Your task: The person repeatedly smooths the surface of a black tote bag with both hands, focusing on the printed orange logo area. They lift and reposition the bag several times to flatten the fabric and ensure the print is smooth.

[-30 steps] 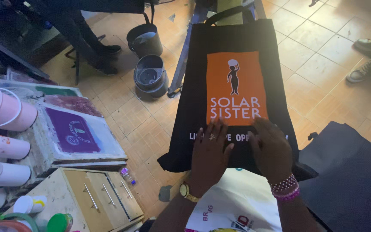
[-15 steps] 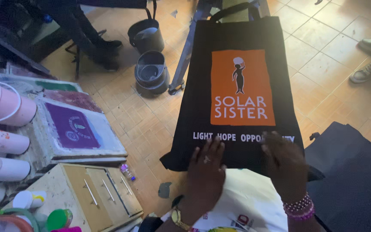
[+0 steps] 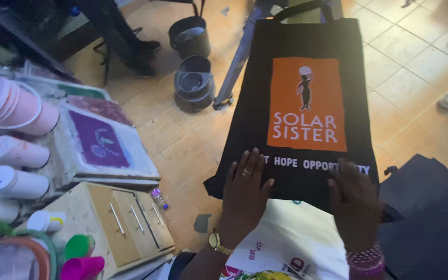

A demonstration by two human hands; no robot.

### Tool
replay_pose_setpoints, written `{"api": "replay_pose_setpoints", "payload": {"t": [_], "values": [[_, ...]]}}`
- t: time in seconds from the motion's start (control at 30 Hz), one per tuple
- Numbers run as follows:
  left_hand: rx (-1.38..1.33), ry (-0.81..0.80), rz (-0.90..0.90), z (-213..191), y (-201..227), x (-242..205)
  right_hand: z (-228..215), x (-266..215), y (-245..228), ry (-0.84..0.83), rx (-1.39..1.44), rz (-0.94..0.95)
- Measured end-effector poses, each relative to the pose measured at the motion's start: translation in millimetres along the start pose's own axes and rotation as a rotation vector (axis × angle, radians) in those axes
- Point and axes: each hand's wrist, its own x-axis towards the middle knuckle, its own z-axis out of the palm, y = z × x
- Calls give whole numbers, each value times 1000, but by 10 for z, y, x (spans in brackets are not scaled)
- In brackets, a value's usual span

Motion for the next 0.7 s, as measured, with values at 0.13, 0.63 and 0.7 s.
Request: {"api": "replay_pose_setpoints", "payload": {"t": [0.13, 0.63, 0.7], "values": [[-179, 51, 25, -54, 7, 10, -32, 28, 21, 21, -14, 44], [-79, 136, 69, 59, 177, 17, 225, 184, -270, -139, 71, -251], [-134, 104, 25, -5, 208, 38, 125, 353, -232, -191, 48, -109]]}}
